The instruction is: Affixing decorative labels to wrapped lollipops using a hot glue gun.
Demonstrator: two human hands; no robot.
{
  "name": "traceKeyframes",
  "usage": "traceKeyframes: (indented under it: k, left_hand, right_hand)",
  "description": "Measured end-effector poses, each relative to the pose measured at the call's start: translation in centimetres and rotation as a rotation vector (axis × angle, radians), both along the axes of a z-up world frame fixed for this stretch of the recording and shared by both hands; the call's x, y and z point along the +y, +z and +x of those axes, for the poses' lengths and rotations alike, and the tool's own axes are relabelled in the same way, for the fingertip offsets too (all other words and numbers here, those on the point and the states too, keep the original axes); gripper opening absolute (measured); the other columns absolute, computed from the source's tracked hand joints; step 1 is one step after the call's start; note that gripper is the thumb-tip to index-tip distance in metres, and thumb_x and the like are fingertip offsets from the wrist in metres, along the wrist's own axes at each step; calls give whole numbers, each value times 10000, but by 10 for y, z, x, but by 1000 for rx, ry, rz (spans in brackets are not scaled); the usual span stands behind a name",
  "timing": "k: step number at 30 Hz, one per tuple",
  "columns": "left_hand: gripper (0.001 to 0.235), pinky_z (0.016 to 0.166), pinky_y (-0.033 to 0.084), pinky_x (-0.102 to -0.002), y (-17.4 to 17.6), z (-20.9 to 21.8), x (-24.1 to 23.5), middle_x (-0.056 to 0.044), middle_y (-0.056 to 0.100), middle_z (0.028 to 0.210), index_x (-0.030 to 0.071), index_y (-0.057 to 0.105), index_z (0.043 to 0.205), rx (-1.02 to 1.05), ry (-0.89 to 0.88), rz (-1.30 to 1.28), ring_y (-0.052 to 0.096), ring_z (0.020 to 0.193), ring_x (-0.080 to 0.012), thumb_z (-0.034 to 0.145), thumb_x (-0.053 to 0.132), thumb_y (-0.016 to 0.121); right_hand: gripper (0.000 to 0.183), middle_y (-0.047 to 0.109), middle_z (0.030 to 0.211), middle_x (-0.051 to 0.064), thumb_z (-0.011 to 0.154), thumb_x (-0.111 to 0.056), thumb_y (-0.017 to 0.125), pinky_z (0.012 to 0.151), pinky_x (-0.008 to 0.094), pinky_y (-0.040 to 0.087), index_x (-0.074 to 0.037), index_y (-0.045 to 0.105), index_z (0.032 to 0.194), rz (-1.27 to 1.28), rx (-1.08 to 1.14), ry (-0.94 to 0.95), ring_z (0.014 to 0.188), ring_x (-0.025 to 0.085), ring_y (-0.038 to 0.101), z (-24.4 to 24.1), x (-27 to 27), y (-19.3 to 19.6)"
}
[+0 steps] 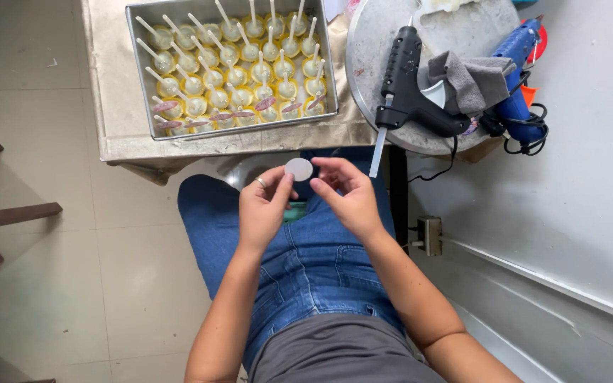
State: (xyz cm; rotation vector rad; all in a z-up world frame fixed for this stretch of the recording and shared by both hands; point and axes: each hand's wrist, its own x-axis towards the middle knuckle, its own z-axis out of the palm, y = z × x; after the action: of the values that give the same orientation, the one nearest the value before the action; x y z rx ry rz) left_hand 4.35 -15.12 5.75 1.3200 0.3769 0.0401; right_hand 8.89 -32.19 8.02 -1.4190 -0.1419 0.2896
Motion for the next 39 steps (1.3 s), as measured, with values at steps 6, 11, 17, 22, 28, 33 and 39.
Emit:
traceKeyframes:
  k: [6,11,17,22,28,33,39]
  left_hand:
    - [302,649,526,-176,42,4,1,-1,753,928,50,709,1260,-67,12,197,641,745,-16,968,125,707]
    - [142,627,518,-191,69,19,7,-10,741,908,37,765,1066,-178,-32,423,627,718,-20,940,103,765]
    - [139,602,502,-178,67,29,-1,24,747,818,37,765,1003,-117,-154,323,614,686,5,895,116,801]
    - [152,581,432,-165,37,30,-7,24,687,817,10,769,1047,-111,-18,92,560,683,10,940,116,784]
    - [172,542,421,-159,50,47,20,22,740,864,14,765,1069,-92,200,150,553,642,14,939,126,766]
    - [187,719,530,-167,29,71,20,-16,766,909,-31,769,1079,-188,206,231,674,791,-24,951,104,789]
    - [216,732,564,-177,28,103,4,-40,778,926,-28,732,1068,-224,148,174,727,819,-44,903,102,781]
  right_hand:
    - [102,711,920,-30,984,-103,726,733,182,478,-16,744,1035,-14,90,-33,826,13,614,1,2,-14]
    - [100,716,929,-12,988,-85,728,745,189,482,-4,752,1042,-22,82,-57,831,25,619,2,-4,-8]
    - [100,737,962,-1,980,-77,719,801,194,515,-9,741,1049,36,21,-197,872,37,660,0,-10,-5]
    - [103,717,972,22,1018,-50,695,806,224,503,21,724,1086,75,10,-259,872,60,635,2,-23,-5]
    - [209,530,915,72,1130,-245,531,656,341,463,-58,464,1063,545,-571,-1020,723,174,485,22,-128,17]
    - [327,518,1247,88,1027,-76,602,1000,363,413,-92,499,1337,-737,-697,-717,1147,218,486,36,-148,43]
    - [743,518,1472,144,766,-67,679,1113,478,380,-28,504,1487,-1482,-912,-50,1349,322,485,83,-126,44]
